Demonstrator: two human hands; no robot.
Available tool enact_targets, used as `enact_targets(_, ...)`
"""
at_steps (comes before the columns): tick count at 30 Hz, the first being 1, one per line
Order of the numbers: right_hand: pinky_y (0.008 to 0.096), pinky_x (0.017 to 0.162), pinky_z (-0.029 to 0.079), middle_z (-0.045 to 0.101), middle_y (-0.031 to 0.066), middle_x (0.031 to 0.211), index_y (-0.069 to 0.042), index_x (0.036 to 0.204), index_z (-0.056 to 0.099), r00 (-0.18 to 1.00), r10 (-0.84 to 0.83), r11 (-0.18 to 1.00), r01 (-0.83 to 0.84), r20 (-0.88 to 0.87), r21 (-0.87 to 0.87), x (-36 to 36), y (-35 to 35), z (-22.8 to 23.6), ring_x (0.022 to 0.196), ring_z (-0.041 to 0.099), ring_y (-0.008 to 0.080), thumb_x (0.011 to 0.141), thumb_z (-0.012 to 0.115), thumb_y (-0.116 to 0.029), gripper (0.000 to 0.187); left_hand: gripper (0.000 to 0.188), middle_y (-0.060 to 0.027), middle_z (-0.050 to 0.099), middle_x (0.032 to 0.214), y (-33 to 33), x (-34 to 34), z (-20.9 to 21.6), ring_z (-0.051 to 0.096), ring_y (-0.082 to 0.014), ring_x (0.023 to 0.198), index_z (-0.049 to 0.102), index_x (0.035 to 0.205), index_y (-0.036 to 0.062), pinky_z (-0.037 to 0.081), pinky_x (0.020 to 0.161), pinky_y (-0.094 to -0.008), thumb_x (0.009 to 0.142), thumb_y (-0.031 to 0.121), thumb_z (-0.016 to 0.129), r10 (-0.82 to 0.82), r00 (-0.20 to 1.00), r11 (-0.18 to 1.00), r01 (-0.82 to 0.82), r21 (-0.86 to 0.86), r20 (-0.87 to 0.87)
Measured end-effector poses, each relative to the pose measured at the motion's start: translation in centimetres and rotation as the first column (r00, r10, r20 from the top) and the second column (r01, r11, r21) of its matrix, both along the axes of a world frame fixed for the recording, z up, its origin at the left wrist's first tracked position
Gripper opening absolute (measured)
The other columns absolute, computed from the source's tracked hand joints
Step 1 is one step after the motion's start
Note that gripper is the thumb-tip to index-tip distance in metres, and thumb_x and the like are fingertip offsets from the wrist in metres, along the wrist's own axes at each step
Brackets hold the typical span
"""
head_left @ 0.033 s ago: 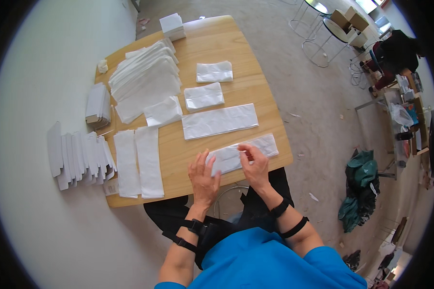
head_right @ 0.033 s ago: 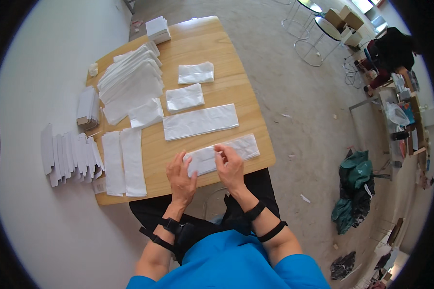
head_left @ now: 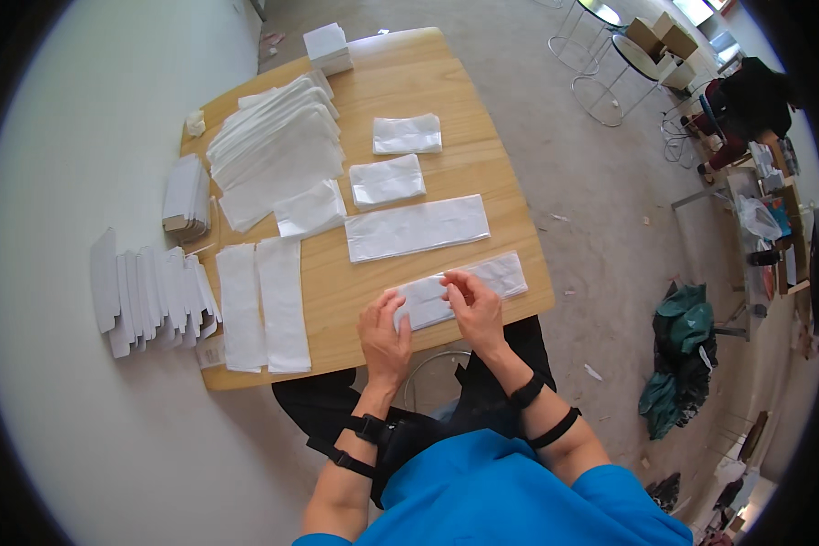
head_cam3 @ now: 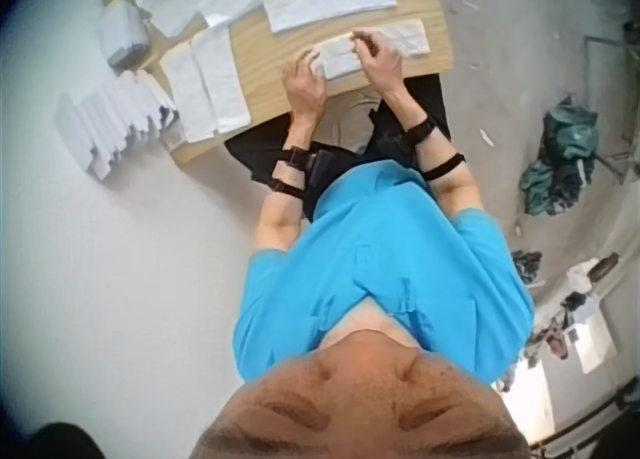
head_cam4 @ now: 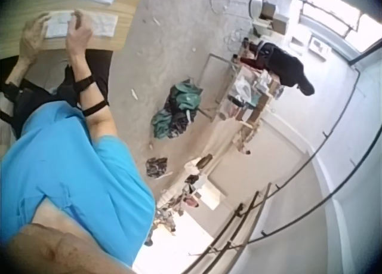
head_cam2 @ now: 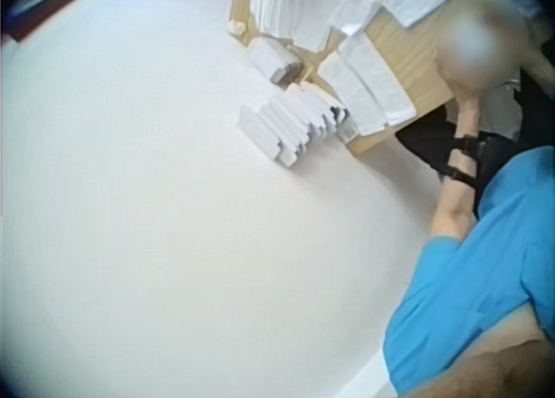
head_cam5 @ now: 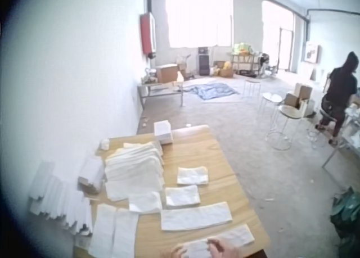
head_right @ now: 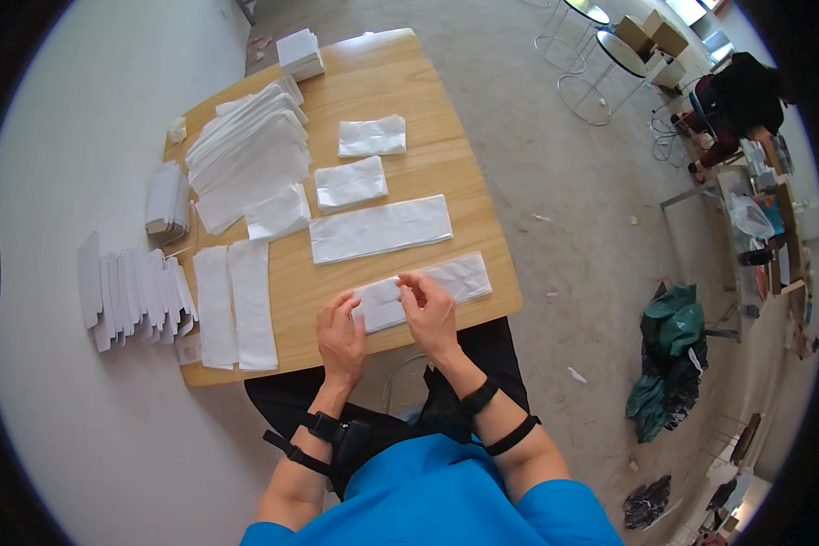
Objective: Folding white plastic strips into rectangular segments and stacking them on a wooden table.
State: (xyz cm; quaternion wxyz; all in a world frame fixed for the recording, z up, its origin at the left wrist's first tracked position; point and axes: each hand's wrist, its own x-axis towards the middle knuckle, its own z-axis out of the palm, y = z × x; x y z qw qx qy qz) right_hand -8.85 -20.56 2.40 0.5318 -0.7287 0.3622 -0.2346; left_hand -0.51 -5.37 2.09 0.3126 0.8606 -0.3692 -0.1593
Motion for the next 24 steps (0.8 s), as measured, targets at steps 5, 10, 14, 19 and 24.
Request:
enact_targets(5, 0.0265, 0.074, 0.055, 0.066, 0.0134, 0.102, 0.004, 0.110, 0.057, 0.989, -0.104, 0.733, 0.003, 0.107, 0.680, 2.0, -0.1, -3.4, 0.087, 0.066, 0.0184, 0.096, 0.052, -0.011, 0.022, 0.040, -0.0154, 0.065, 0.103, -1.9, 1.3, -2.6, 0.066, -0.0217, 0.092, 0.052, 0.110, 0.0003, 0.054, 0.080, -0.0311, 0.101, 0.037, 0.038, 0.078, 0.158, 0.745, -0.666, -0.048, -0.984)
enact_targets(10, 0.0263, 0.069, 0.057, 0.067, 0.0143, 0.093, 0.005, 0.102, 0.060, 0.957, -0.290, 0.610, 0.182, 0.003, 0.771, 2.2, -0.2, -4.9, 0.079, 0.068, 0.0193, 0.094, 0.056, -0.013, 0.020, 0.040, -0.0181, 0.064, 0.111, -1.7, 2.0, -4.0, 0.065, -0.0235, 0.100, 0.051, 0.113, 0.0008, 0.055, 0.084, -0.0320, 0.101, 0.037, 0.038, 0.125, 0.049, 0.728, -0.683, 0.058, -0.991)
enact_targets(14, 0.0262, 0.069, 0.057, 0.067, 0.0142, 0.091, 0.004, 0.099, 0.060, 0.960, -0.279, 0.577, 0.180, -0.015, 0.796, 2.5, -0.2, -4.8, 0.077, 0.068, 0.0187, 0.093, 0.058, -0.017, 0.022, 0.039, -0.0140, 0.066, 0.105, 0.8, 2.9, -5.3, 0.067, -0.0204, 0.093, 0.050, 0.115, 0.0029, 0.055, 0.079, -0.0290, 0.100, 0.038, 0.041, -0.061, 0.043, 0.537, -0.841, -0.069, -0.997)
enact_targets(19, 0.0215, 0.058, 0.051, 0.068, 0.0084, 0.088, 0.003, 0.098, 0.061, 0.986, -0.158, 0.769, 0.091, 0.050, 0.633, 1.3, -0.8, -4.4, 0.071, 0.065, 0.0121, 0.093, 0.059, -0.017, 0.021, 0.031, -0.0078, 0.066, 0.090, 4.4, 3.1, -4.2, 0.063, -0.0117, 0.071, 0.056, 0.109, 0.0028, 0.053, 0.066, -0.0237, 0.096, 0.031, 0.053, 0.288, 0.250, 0.558, -0.828, -0.050, -0.924)
enact_targets(24, 0.0201, 0.057, 0.045, 0.067, 0.0025, 0.076, -0.001, 0.093, 0.066, 0.994, -0.104, 0.938, 0.107, -0.025, 0.330, -1.6, -0.6, -2.6, 0.064, 0.058, 0.0054, 0.091, 0.060, -0.015, 0.016, 0.020, -0.0027, 0.064, 0.072, 2.5, 0.7, -2.4, 0.059, -0.0061, 0.062, 0.064, 0.092, 0.0005, 0.046, 0.053, -0.0198, 0.091, 0.020, 0.062, 0.415, 0.565, 0.820, -0.572, 0.024, -0.713)
